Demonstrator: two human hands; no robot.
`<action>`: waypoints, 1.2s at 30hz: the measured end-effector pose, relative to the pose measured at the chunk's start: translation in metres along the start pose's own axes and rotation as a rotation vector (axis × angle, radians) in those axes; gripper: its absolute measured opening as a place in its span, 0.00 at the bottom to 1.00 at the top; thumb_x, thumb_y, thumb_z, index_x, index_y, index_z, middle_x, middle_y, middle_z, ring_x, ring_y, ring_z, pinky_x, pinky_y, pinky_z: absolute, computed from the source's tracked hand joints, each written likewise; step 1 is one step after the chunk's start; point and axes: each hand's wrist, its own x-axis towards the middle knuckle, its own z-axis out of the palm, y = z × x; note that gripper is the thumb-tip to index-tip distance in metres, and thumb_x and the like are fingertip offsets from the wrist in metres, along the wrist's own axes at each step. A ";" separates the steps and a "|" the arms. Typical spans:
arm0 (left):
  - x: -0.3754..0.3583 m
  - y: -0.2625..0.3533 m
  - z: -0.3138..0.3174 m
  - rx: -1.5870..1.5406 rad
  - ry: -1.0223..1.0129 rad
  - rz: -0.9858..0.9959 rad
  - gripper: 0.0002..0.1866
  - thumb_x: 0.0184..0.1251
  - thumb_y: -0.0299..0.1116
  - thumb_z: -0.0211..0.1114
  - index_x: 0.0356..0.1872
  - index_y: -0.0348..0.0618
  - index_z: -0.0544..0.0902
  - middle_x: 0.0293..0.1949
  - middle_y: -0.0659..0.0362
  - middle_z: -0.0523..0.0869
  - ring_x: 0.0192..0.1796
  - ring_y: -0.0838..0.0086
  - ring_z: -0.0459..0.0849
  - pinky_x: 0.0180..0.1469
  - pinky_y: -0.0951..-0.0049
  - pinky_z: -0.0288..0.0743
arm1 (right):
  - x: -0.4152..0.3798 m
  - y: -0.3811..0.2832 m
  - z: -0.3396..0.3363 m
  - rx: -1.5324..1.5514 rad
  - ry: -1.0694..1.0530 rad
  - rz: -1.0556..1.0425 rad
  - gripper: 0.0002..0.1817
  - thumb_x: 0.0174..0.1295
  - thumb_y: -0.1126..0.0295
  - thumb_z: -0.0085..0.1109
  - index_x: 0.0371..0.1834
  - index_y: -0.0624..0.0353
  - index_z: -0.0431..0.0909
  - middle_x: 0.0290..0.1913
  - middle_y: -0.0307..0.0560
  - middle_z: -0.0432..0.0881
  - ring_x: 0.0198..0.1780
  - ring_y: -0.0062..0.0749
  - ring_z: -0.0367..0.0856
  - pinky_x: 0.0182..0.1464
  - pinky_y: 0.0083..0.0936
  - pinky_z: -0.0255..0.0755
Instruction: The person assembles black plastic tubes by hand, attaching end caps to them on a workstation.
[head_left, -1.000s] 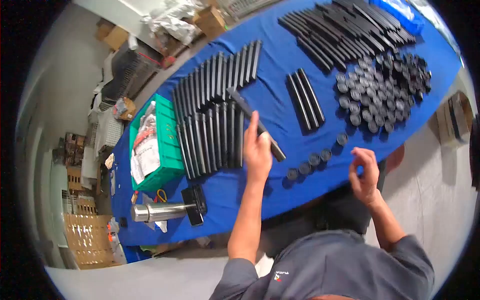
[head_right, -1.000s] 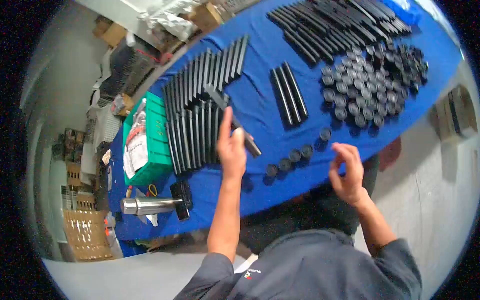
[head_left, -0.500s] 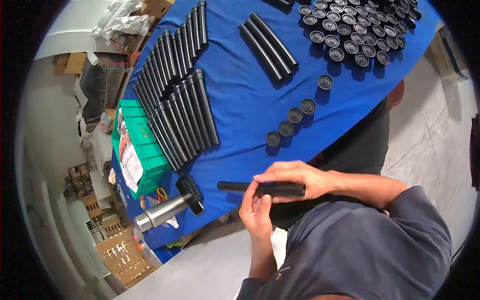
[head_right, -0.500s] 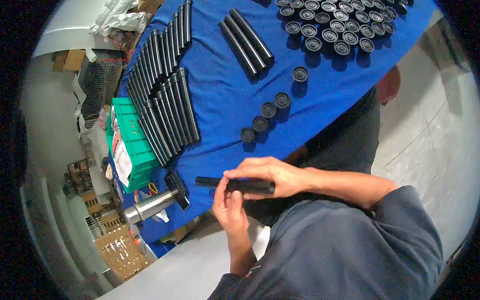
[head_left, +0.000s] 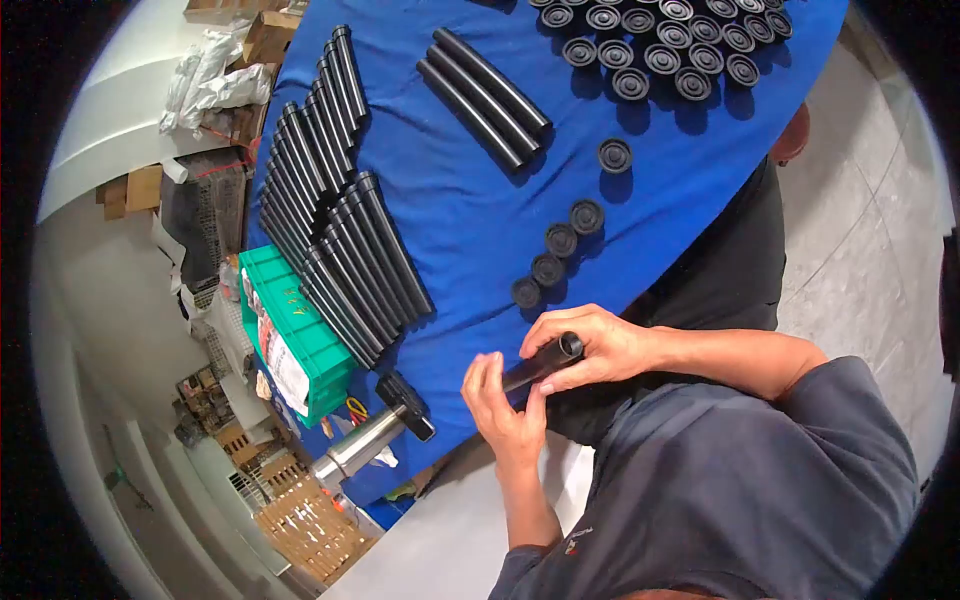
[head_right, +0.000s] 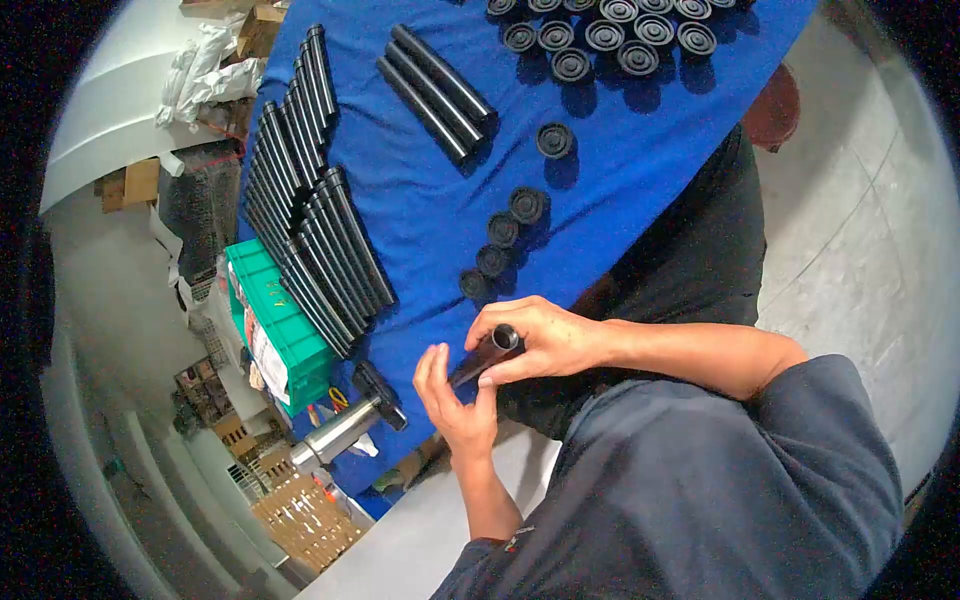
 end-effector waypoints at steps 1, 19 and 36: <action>-0.003 -0.007 0.003 -0.044 -0.032 -0.040 0.32 0.55 0.24 0.76 0.64 0.36 0.76 0.50 0.46 0.85 0.56 0.52 0.83 0.61 0.57 0.77 | 0.000 -0.001 0.000 -0.007 -0.001 0.012 0.24 0.60 0.70 0.75 0.59 0.63 0.80 0.54 0.53 0.84 0.55 0.45 0.85 0.57 0.38 0.79; 0.002 -0.014 -0.010 -0.471 -0.142 -0.202 0.17 0.62 0.28 0.74 0.50 0.35 0.84 0.46 0.50 0.88 0.48 0.58 0.88 0.52 0.61 0.81 | 0.008 -0.024 0.012 -0.127 0.059 -0.182 0.19 0.67 0.60 0.71 0.50 0.63 0.78 0.43 0.51 0.81 0.44 0.40 0.84 0.44 0.35 0.78; -0.043 -0.035 0.011 -1.811 0.260 -0.772 0.18 0.75 0.38 0.66 0.59 0.43 0.79 0.58 0.45 0.86 0.60 0.55 0.84 0.68 0.46 0.74 | -0.005 -0.035 0.018 -0.291 -0.156 -0.173 0.31 0.64 0.68 0.68 0.71 0.59 0.71 0.54 0.58 0.82 0.52 0.55 0.84 0.53 0.43 0.80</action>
